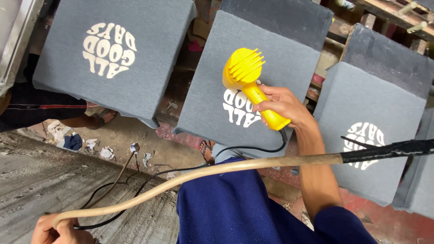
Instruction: Manual screen printing process including drying ink with a heat gun and applying ink with a squeegee.
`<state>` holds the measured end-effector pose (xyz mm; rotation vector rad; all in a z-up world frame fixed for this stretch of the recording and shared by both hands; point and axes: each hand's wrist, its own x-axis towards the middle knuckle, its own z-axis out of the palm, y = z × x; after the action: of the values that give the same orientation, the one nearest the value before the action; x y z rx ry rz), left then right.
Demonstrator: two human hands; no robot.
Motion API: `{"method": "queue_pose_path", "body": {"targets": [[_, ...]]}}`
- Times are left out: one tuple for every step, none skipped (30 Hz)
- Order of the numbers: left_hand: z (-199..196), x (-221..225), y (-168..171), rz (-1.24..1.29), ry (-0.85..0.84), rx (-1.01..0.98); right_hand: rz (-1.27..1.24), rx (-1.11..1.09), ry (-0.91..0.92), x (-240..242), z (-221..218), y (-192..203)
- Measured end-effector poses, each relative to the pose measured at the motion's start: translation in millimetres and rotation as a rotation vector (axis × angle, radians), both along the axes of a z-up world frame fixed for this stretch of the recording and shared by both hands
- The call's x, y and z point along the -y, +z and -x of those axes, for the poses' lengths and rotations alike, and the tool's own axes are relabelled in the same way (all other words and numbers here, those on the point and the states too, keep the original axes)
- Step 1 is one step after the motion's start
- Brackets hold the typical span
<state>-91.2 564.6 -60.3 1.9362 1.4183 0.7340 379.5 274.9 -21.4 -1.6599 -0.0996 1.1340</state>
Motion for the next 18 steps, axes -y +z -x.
{"method": "queue_pose_path", "body": {"targets": [[0.0, -2.0, 0.1, 0.002, -0.002, 0.021, 0.02, 0.003, 0.006, -2.6, -1.0, 4.1], [-2.4, -5.2, -1.3, 0.003, -0.006, 0.047, 0.039, 0.011, 0.01, -5.5, -3.8, 8.9], [-3.4, -9.1, -3.9, 0.001, -0.004, 0.046, 0.036, 0.009, 0.011, 2.1, -6.1, 10.9], [-4.5, -12.9, -7.1, -0.012, -0.011, 0.06, 0.107, 0.059, -0.006, 11.2, -7.6, 13.0], [-5.5, -16.7, -10.8, -0.025, -0.017, 0.075, 0.179, 0.109, -0.024, 20.2, -8.9, 14.7], [-19.1, -13.5, 5.2, -0.021, -0.019, 0.07, 0.183, 0.104, -0.026, 31.9, -8.8, 20.1], [-32.4, -10.6, 21.1, 0.013, -0.048, 0.007, 0.323, 0.138, -0.075, 43.2, -8.3, 25.4], [-44.9, -7.4, 36.9, 0.045, -0.074, -0.056, 0.462, 0.172, -0.121, 53.5, -8.1, 30.5], [-44.6, -12.0, 23.8, 0.048, -0.073, -0.06, 0.465, 0.168, -0.118, 69.3, -6.8, 27.2], [-44.9, -16.1, 10.0, -0.034, -0.074, 0.059, 0.369, 0.092, -0.176, 83.1, -8.2, 23.9], [-44.3, -20.7, -3.5, -0.117, -0.075, 0.178, 0.273, 0.016, -0.233, 96.6, -9.1, 20.5], [-44.7, -27.7, -14.7, -0.118, -0.064, 0.171, 0.273, 0.012, -0.221, 91.7, -11.2, 19.7], [-43.9, -35.2, -25.7, -0.189, -0.139, 0.266, 0.275, 0.03, -0.232, 86.4, -12.3, 19.0], [-42.0, -41.4, -37.1, -0.265, -0.206, 0.361, 0.274, 0.051, -0.235, 79.2, -15.5, 18.2], [-44.7, -39.1, -30.7, -0.272, -0.188, 0.356, 0.271, 0.05, -0.216, 74.3, -14.0, 11.3], [-50.2, -39.5, -25.4, -0.28, -0.222, 0.334, 0.215, 0.054, -0.216, 66.3, -15.6, 3.8], [-55.7, -40.6, -20.0, -0.287, -0.256, 0.312, 0.16, 0.056, -0.217, 57.6, -17.0, -3.7], [-59.5, -40.8, -13.3, -0.294, -0.24, 0.308, 0.155, 0.056, -0.199, 41.0, -17.2, 0.6]]}}
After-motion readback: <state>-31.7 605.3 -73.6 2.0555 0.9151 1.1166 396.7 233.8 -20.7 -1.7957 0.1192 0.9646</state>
